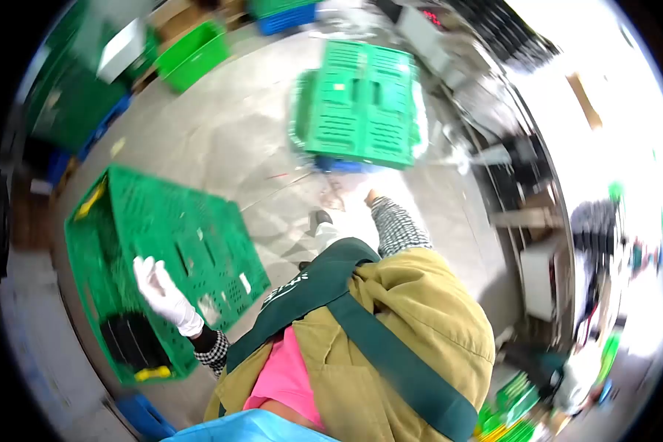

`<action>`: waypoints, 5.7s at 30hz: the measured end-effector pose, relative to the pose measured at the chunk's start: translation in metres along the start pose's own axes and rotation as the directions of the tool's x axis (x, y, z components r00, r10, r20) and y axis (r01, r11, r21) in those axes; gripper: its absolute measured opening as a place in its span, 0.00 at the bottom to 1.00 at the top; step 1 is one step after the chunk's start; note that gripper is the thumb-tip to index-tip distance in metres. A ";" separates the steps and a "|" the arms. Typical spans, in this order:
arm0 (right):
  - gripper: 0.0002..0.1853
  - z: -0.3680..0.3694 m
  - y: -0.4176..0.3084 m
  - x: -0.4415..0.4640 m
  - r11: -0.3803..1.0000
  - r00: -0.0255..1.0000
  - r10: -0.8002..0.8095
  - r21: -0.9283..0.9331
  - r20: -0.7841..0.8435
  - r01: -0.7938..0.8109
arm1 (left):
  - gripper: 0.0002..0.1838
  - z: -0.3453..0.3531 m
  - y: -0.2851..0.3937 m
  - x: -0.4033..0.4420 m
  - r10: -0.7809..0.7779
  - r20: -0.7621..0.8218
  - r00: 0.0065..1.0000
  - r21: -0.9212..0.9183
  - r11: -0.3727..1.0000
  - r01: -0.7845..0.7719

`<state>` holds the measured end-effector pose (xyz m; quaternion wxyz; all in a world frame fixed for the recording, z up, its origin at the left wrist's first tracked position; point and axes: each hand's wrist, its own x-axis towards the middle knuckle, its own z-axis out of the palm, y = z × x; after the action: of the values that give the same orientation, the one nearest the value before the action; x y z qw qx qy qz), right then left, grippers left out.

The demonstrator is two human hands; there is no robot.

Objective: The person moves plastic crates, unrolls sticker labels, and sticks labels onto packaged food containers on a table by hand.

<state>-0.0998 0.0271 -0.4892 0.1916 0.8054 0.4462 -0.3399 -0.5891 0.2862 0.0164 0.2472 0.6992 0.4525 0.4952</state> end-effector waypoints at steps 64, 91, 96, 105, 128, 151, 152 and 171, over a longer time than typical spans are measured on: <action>0.07 -0.175 0.868 -0.369 0.469 0.098 0.863 0.858 -0.495 0.210 | 0.22 0.952 0.688 -0.339 0.331 0.938 -0.107 -0.239 0.837 0.493; 0.30 -0.277 0.809 -0.402 -0.604 0.562 0.457 0.222 -0.689 0.765 | 0.05 0.986 0.635 -0.298 0.383 0.862 0.331 -0.503 0.722 0.475; 0.24 -0.281 0.795 -0.401 -0.109 0.645 0.665 0.806 -0.376 0.582 | 0.07 0.985 0.648 -0.298 0.528 0.778 0.339 -0.624 0.710 0.327; 0.15 -0.321 0.804 -0.398 -0.231 0.663 0.638 0.724 -0.392 0.650 | 0.16 0.972 0.640 -0.286 0.469 0.823 0.320 -0.568 0.652 0.503; 0.15 -0.348 0.804 -0.343 0.333 0.415 0.155 0.442 -0.897 0.833 | 0.12 0.933 0.535 -0.248 0.270 0.963 0.007 -0.040 0.118 0.992; 0.20 -0.618 0.961 -0.177 0.281 0.314 0.616 0.574 -0.722 0.769 | 0.12 1.067 0.550 -0.106 0.141 0.943 0.301 -0.324 0.199 0.925; 0.24 -0.647 0.987 -0.159 0.331 0.292 0.678 0.636 -0.674 0.697 | 0.12 1.074 0.557 -0.085 0.152 0.930 0.334 -0.353 0.122 0.928; 0.10 -0.762 0.853 -0.127 0.333 0.668 0.437 0.798 -0.602 0.502 | 0.23 1.299 0.627 0.081 0.244 0.970 0.010 -0.007 -0.013 1.000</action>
<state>0.8644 -0.0328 0.1364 -0.5184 0.8086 0.2160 -0.1751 0.8527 0.1963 0.0489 0.9665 0.2406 0.0857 -0.0246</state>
